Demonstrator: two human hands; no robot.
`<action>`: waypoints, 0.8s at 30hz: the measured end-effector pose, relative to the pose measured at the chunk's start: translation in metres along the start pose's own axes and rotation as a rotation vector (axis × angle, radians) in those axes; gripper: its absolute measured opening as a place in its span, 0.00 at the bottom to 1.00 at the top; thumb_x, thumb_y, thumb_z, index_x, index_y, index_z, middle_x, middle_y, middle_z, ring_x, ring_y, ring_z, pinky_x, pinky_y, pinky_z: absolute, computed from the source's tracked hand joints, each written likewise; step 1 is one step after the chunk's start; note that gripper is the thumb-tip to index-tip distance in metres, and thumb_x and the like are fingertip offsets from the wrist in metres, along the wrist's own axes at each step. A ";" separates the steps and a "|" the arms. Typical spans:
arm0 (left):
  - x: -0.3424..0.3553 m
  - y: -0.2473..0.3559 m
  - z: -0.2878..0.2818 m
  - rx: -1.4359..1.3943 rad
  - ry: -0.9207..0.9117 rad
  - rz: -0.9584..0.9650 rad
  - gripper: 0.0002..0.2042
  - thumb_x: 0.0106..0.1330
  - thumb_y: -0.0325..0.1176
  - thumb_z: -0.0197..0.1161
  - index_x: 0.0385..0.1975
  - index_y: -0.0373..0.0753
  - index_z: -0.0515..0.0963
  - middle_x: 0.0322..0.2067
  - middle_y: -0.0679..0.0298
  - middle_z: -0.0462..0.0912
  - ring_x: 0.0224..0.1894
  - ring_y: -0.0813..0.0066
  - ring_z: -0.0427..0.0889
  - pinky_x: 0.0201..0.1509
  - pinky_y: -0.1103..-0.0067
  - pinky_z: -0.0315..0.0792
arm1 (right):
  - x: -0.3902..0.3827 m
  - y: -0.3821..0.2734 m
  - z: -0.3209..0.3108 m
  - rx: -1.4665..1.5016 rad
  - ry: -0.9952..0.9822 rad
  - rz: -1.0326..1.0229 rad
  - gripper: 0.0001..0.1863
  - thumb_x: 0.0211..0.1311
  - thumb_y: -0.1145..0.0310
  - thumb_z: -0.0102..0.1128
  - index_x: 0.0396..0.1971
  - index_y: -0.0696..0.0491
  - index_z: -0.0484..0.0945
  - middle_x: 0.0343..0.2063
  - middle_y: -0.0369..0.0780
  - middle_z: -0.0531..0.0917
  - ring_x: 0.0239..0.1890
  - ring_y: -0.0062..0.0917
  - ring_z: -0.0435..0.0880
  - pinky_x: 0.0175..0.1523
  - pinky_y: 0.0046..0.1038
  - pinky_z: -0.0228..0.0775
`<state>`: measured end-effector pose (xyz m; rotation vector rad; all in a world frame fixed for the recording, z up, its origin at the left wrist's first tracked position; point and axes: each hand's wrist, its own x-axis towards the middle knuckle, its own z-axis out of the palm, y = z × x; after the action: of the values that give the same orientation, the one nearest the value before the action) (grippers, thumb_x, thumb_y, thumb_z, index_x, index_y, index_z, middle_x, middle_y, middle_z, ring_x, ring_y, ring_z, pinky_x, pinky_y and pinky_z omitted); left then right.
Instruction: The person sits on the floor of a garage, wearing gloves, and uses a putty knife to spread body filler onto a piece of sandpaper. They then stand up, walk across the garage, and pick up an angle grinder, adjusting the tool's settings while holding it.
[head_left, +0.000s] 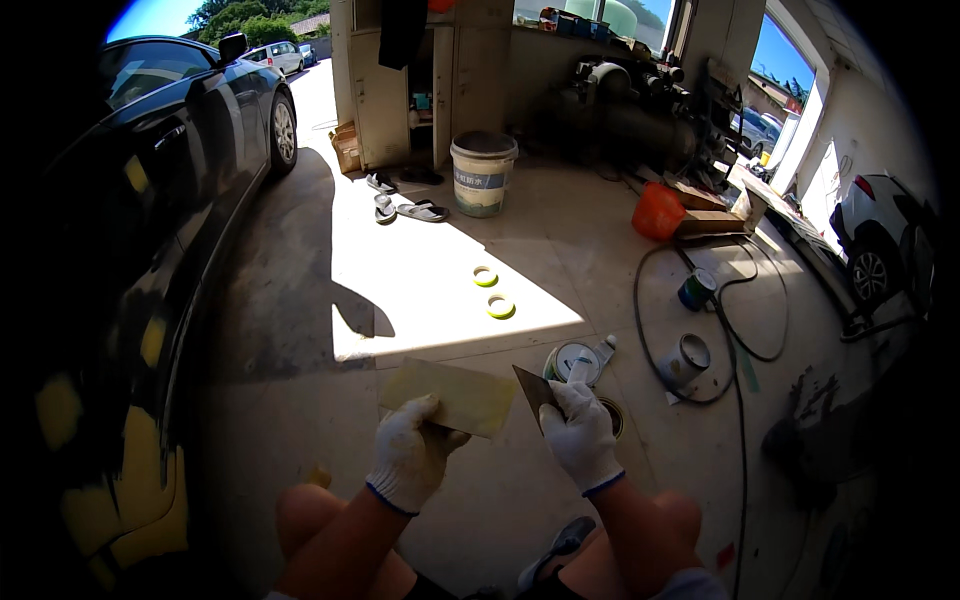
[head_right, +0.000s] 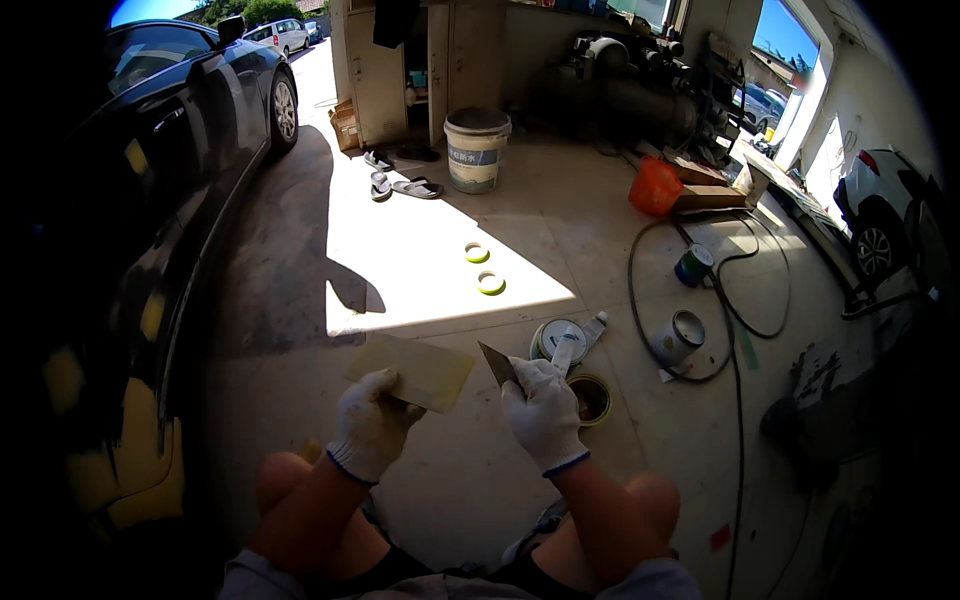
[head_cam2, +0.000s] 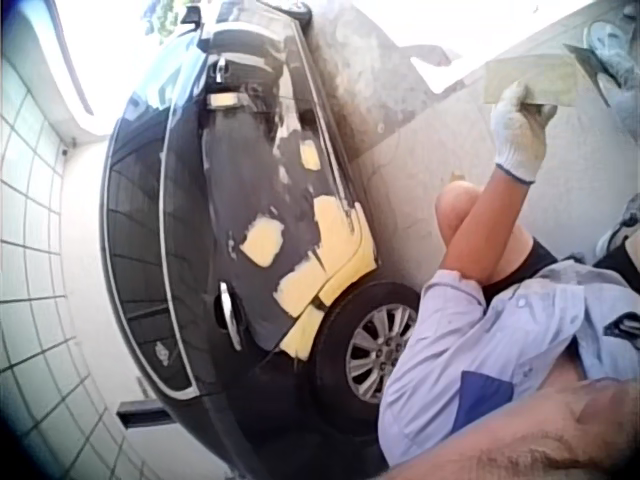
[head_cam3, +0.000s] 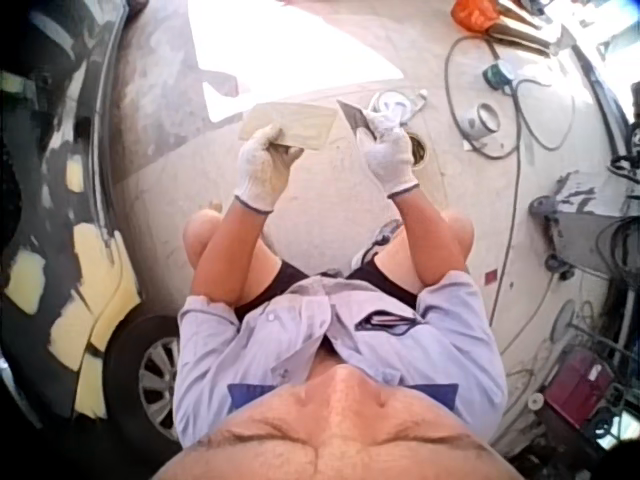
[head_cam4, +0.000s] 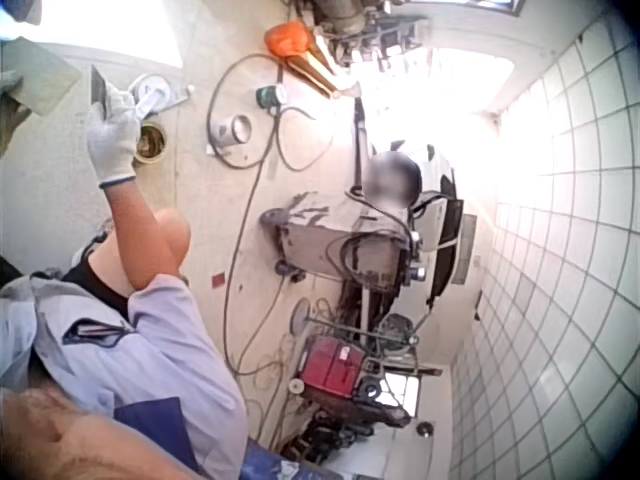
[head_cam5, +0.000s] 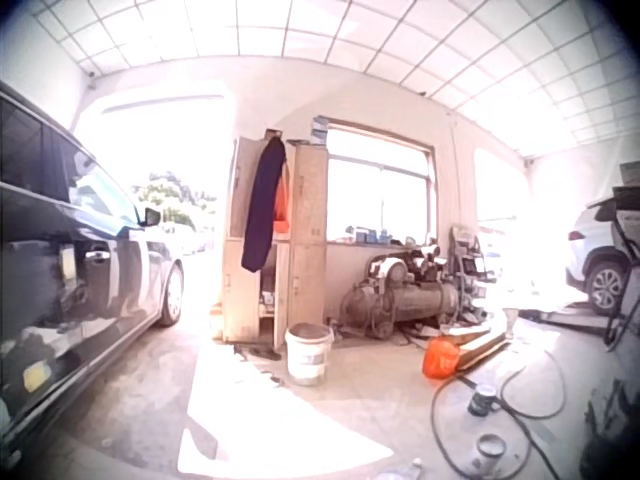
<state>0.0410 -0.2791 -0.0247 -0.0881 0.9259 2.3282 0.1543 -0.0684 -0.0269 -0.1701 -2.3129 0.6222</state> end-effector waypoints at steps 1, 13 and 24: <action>-0.003 0.004 0.004 0.057 -0.004 0.027 0.14 0.76 0.33 0.57 0.54 0.30 0.72 0.46 0.51 0.81 0.44 0.62 0.87 0.45 0.68 0.88 | 0.000 0.004 -0.003 0.008 0.047 -0.011 0.18 0.59 0.79 0.69 0.49 0.49 0.86 0.36 0.37 0.83 0.32 0.33 0.84 0.38 0.35 0.79; -0.023 0.019 0.020 0.328 -0.044 0.172 0.18 0.73 0.32 0.58 0.58 0.31 0.72 0.48 0.52 0.82 0.44 0.63 0.87 0.40 0.69 0.87 | 0.002 0.016 -0.004 0.632 -0.140 0.564 0.19 0.69 0.74 0.59 0.58 0.58 0.83 0.40 0.38 0.89 0.42 0.29 0.88 0.50 0.29 0.81; -0.022 0.010 0.016 0.330 -0.006 0.238 0.13 0.74 0.30 0.62 0.52 0.28 0.78 0.46 0.54 0.85 0.41 0.68 0.88 0.44 0.70 0.89 | 0.009 0.001 -0.002 1.326 0.113 0.977 0.14 0.76 0.71 0.50 0.55 0.58 0.77 0.47 0.41 0.84 0.45 0.24 0.86 0.51 0.28 0.83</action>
<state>0.0561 -0.2860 -0.0007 0.1734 1.3673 2.3484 0.1492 -0.0643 -0.0199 -0.6454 -1.1570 2.3398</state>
